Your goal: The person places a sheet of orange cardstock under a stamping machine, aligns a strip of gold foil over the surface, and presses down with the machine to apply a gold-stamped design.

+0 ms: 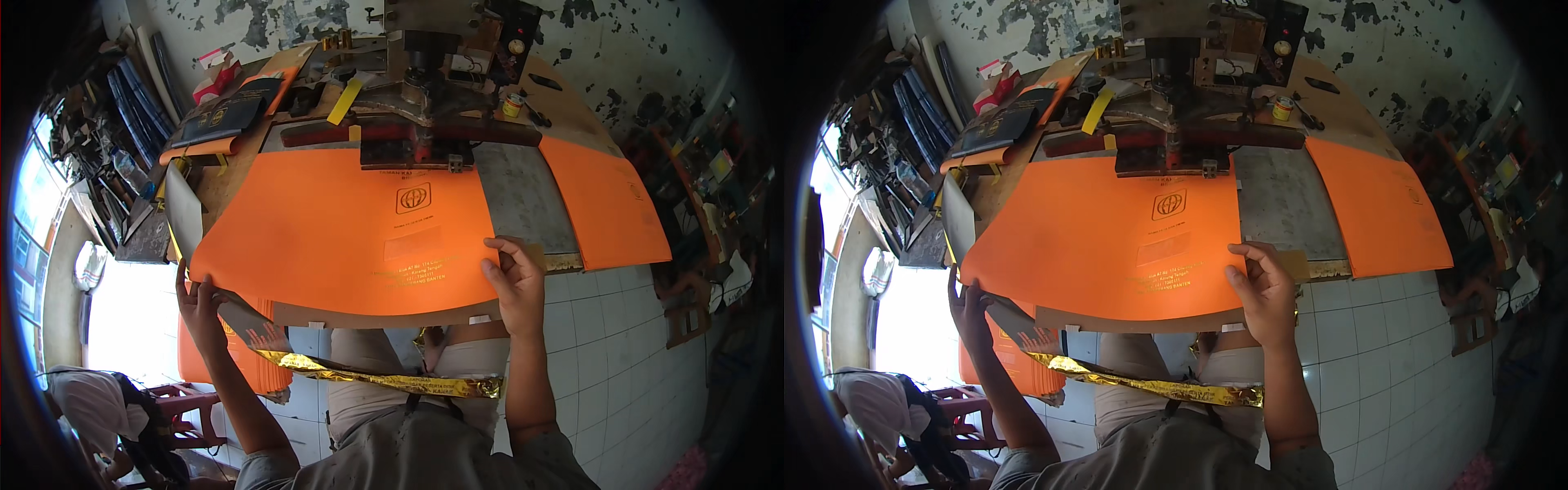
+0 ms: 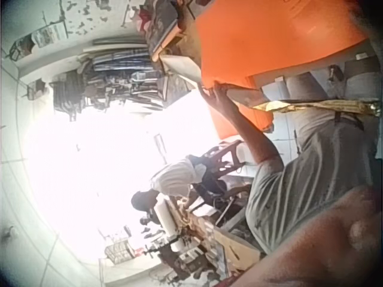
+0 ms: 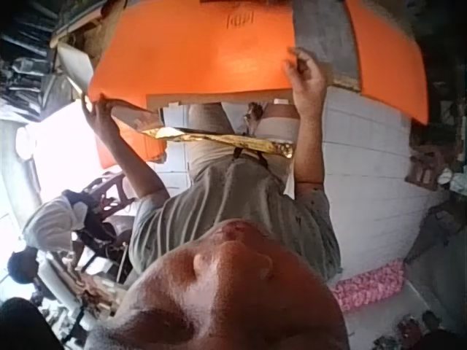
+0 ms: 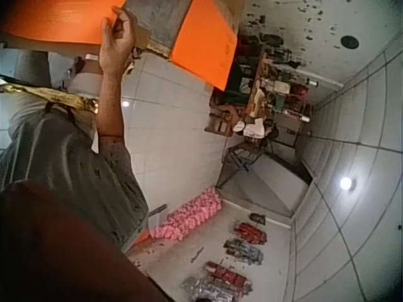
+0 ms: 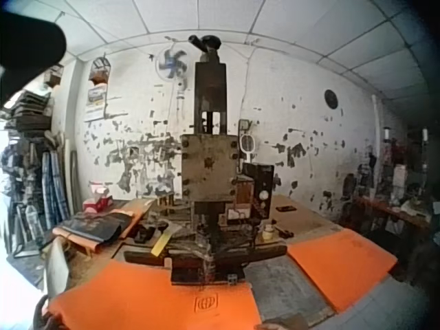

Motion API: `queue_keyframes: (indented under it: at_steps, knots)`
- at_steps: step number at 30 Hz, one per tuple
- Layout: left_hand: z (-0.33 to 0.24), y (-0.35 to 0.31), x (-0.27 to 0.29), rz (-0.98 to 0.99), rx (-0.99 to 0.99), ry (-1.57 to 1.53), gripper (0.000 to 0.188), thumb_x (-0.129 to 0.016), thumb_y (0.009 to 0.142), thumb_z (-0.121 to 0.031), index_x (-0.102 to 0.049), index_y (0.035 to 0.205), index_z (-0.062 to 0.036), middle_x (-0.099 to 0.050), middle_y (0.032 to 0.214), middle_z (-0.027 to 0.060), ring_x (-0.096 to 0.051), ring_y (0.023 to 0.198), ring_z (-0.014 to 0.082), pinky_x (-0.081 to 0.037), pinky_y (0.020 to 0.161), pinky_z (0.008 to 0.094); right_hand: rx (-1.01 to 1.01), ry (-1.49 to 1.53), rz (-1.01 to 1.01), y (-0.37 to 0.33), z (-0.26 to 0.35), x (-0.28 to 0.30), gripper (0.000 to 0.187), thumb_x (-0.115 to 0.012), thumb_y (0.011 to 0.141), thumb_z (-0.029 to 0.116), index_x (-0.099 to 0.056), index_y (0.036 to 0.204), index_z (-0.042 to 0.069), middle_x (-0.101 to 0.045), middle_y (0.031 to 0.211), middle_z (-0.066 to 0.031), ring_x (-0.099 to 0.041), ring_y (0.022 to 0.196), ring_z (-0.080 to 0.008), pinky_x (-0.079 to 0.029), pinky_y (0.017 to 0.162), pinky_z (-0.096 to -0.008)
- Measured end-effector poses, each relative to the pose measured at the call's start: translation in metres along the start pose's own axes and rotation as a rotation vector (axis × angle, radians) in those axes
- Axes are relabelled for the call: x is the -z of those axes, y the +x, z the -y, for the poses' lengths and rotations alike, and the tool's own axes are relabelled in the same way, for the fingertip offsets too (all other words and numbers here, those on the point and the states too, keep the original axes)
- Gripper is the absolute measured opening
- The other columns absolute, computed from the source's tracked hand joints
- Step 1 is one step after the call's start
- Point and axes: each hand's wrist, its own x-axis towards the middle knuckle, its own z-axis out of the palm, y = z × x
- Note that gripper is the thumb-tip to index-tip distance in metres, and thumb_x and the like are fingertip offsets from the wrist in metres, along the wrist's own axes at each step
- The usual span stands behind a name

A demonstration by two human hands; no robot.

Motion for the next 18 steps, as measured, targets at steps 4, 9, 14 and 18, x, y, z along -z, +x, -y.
queue_keyframes:
  at_steps: [4,9,14,18]
  knots:
    - [-0.002,0.0,-0.001,0.016,-0.018,-0.001,0.065,-0.067,0.103,-0.006,-0.036,0.16,0.002,-0.076,0.111,0.0108,-0.07,0.086,0.0074,-0.055,0.061,0.0189,0.041,-0.026,-0.026,0.0,0.006,-0.003,0.028,-0.07,0.101,-0.002,-0.067,0.129,-0.006,-0.062,0.13,-0.0063,-0.066,0.11,-0.0123,-0.053,0.096,-0.0272]
    - [-0.001,0.002,0.001,-0.002,-0.019,0.011,0.064,-0.067,0.103,-0.006,-0.037,0.159,0.0022,-0.076,0.109,0.0095,-0.069,0.083,0.0064,-0.054,0.061,0.0184,0.03,-0.027,-0.045,0.008,0.009,0.004,0.03,-0.069,0.101,-0.002,-0.066,0.13,-0.006,-0.063,0.13,-0.0064,-0.066,0.109,-0.012,-0.053,0.094,-0.027]
    - [-0.003,0.004,0.003,0.001,-0.027,0.029,0.061,-0.067,0.103,-0.007,-0.041,0.158,0.0018,-0.076,0.102,0.0066,-0.068,0.079,0.005,-0.053,0.06,0.0184,0.058,-0.022,-0.042,0.013,0.014,0.001,0.031,-0.069,0.1,-0.003,-0.066,0.131,-0.006,-0.063,0.13,-0.0063,-0.066,0.109,-0.0117,-0.052,0.093,-0.0266]
    - [-0.006,0.004,-0.002,-0.021,-0.025,0.035,0.061,-0.067,0.103,-0.007,-0.041,0.158,0.0013,-0.076,0.101,0.0061,-0.068,0.079,0.0051,-0.053,0.06,0.0185,0.076,-0.017,-0.048,0.017,0.015,-0.001,0.031,-0.069,0.1,-0.004,-0.066,0.131,-0.007,-0.063,0.13,-0.0066,-0.066,0.11,-0.0123,-0.052,0.094,-0.0265]
